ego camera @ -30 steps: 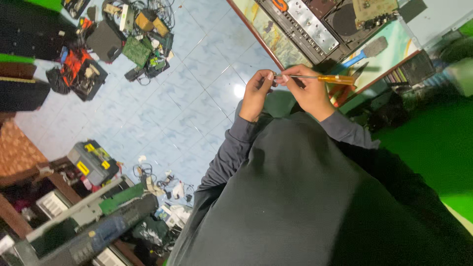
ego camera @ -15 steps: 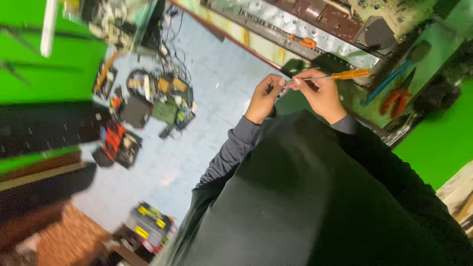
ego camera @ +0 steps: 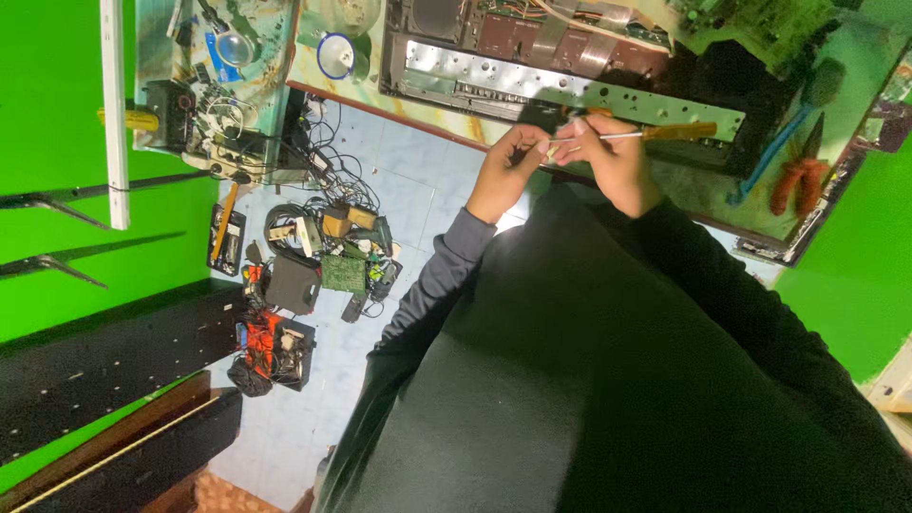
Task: The person connects wires and ribbon cables inside an electronic device using a screwdriver to secure components.
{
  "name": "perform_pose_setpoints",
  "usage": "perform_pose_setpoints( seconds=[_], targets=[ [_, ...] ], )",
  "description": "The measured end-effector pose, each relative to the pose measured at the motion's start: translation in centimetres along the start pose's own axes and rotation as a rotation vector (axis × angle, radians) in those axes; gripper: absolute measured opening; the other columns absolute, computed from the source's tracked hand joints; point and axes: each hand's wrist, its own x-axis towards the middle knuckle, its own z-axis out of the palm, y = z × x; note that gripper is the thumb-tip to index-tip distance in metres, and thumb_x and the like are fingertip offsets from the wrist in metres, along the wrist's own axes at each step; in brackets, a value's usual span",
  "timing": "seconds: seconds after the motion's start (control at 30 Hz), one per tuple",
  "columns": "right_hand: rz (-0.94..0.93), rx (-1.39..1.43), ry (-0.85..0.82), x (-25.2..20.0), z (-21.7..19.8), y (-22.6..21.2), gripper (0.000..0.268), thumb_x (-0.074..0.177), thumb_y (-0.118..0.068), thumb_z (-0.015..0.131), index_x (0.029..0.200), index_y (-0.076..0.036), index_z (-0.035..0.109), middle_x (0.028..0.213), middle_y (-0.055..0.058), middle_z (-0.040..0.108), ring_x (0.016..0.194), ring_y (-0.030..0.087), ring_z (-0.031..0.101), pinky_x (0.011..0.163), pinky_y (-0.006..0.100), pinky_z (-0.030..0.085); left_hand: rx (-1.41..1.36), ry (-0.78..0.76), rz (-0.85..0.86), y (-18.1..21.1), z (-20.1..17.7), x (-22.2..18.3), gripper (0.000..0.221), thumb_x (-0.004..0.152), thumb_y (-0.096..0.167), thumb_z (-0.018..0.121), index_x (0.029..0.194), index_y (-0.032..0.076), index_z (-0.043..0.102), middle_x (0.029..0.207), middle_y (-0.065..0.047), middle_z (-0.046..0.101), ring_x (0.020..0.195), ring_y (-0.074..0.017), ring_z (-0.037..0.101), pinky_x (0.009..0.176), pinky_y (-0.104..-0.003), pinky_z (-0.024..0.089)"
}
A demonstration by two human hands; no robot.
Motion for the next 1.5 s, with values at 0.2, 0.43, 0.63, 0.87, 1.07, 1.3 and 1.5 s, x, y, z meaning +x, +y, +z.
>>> perform_pose_setpoints(
  seconds=[0.2,0.43,0.63,0.87,1.07,1.3,1.5],
  targets=[
    [0.049,0.023,0.005,5.3,-0.2,-0.6,0.036,0.119,-0.022,0.044,0.115,0.007,0.064,0.105,0.013,0.068,0.088,0.017,0.065,0.076,0.031,0.054,0.068,0.007,0.002,-0.1,-2.4,4.9,0.021,0.111,0.02,0.06,0.108,0.0,0.066,0.096,-0.001,0.067,0.091,-0.0083,0.059,0.086,-0.025,0.05],
    [0.124,0.083,0.111,11.1,-0.3,0.7,0.037,0.114,-0.028,0.049,0.123,0.005,0.062,0.096,0.013,0.067,0.079,0.017,0.066,0.073,0.03,0.057,0.085,0.126,-0.035,-3.3,-7.1,11.6,0.019,0.107,0.017,0.061,0.114,0.0,0.068,0.101,-0.003,0.072,0.094,-0.0094,0.064,0.085,-0.026,0.053],
    [0.094,0.041,0.382,14.0,1.5,2.7,0.032,0.111,-0.025,0.054,0.122,0.003,0.065,0.091,0.008,0.072,0.073,0.015,0.069,0.066,0.03,0.058,0.369,0.26,0.128,-4.2,-13.8,19.2,0.021,0.102,0.017,0.068,0.112,-0.001,0.07,0.097,-0.005,0.074,0.089,-0.0112,0.068,0.083,-0.026,0.052],
    [-0.003,-0.356,0.841,17.6,1.9,6.8,0.028,0.115,-0.02,0.065,0.106,0.004,0.077,0.077,0.007,0.061,0.069,0.012,0.051,0.067,0.03,0.042,0.132,0.309,-0.08,-3.2,-18.9,25.8,0.027,0.098,0.023,0.07,0.108,-0.003,0.069,0.076,-0.007,0.071,0.064,-0.0108,0.066,0.059,-0.025,0.055],
    [-0.05,-0.267,0.964,19.9,1.8,10.5,0.025,0.108,-0.021,0.066,0.111,0.001,0.077,0.083,0.0,0.076,0.081,0.011,0.066,0.087,0.032,0.051,0.126,0.226,-0.171,-5.3,-21.3,28.6,0.029,0.095,0.025,0.076,0.102,-0.004,0.074,0.065,-0.006,0.065,0.052,-0.011,0.06,0.047,-0.027,0.047],
    [0.011,-0.197,1.06,22.1,-0.1,13.7,0.025,0.102,-0.027,0.072,0.103,-0.003,0.079,0.081,-0.005,0.074,0.079,0.009,0.068,0.08,0.032,0.054,0.16,0.225,-0.096,-10.4,-22.5,30.8,0.027,0.093,0.024,0.079,0.103,-0.002,0.078,0.068,0.001,0.066,0.058,-0.0079,0.057,0.053,-0.026,0.043],
    [0.02,0.066,1.075,22.1,-1.1,14.2,0.019,0.102,-0.021,0.076,0.102,-0.004,0.083,0.071,-0.006,0.051,0.064,0.008,0.04,0.063,0.029,0.032,0.104,0.336,-0.209,-10.3,-21.8,31.1,0.025,0.093,0.022,0.08,0.099,-0.003,0.08,0.063,0.002,0.063,0.055,-0.0071,0.052,0.051,-0.026,0.041]
  ],
)
